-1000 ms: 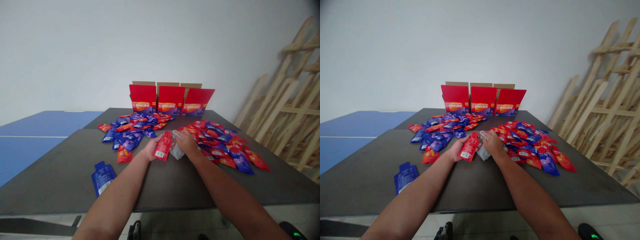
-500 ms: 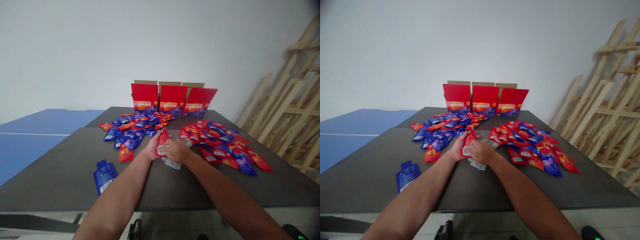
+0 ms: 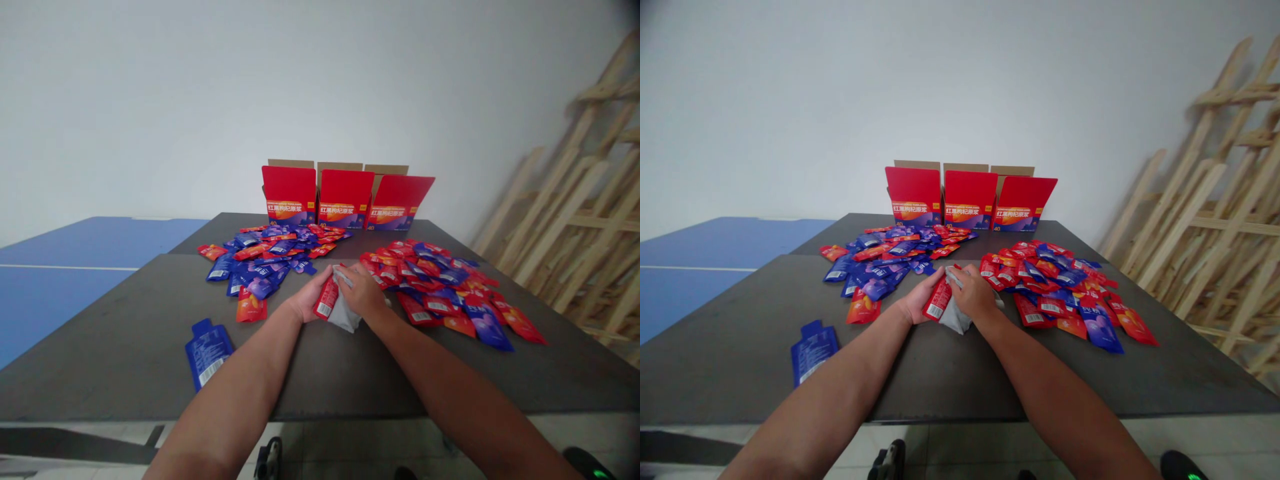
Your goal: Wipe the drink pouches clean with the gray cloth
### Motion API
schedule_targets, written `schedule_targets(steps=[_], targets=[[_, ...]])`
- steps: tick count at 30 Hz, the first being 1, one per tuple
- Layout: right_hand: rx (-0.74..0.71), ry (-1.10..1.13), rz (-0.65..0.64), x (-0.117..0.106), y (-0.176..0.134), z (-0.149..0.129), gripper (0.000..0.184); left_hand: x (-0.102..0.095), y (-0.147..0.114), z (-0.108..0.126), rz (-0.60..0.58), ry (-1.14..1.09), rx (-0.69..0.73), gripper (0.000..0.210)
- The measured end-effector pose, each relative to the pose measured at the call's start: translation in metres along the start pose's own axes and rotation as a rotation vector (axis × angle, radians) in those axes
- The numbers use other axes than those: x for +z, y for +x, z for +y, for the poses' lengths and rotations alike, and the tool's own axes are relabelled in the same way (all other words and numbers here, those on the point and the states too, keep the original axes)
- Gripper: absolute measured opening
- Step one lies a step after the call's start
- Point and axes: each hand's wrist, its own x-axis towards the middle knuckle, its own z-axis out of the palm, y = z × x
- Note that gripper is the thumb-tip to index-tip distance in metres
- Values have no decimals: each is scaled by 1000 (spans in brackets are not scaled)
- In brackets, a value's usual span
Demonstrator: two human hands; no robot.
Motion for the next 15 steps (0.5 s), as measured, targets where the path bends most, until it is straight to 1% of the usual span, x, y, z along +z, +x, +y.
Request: schedule_targets(steps=[4, 7, 10, 12, 13, 15], targets=[[52, 38, 59, 2, 5, 8, 38, 0, 0, 0, 1, -1, -25, 46], [96, 58, 71, 1, 8, 13, 37, -2, 0, 2, 13, -31, 19, 39], [107, 56, 91, -1, 8, 16, 35, -8, 1, 7, 68, -52, 79, 36], [43, 62, 83, -2, 5, 14, 34, -13, 1, 10, 97, -72, 117, 37], [-26, 70, 61, -2, 3, 12, 32, -14, 2, 12, 108, -87, 131, 39], [-233, 80, -34, -3, -3, 5, 30, -15, 3, 13, 137, -122, 157, 38]])
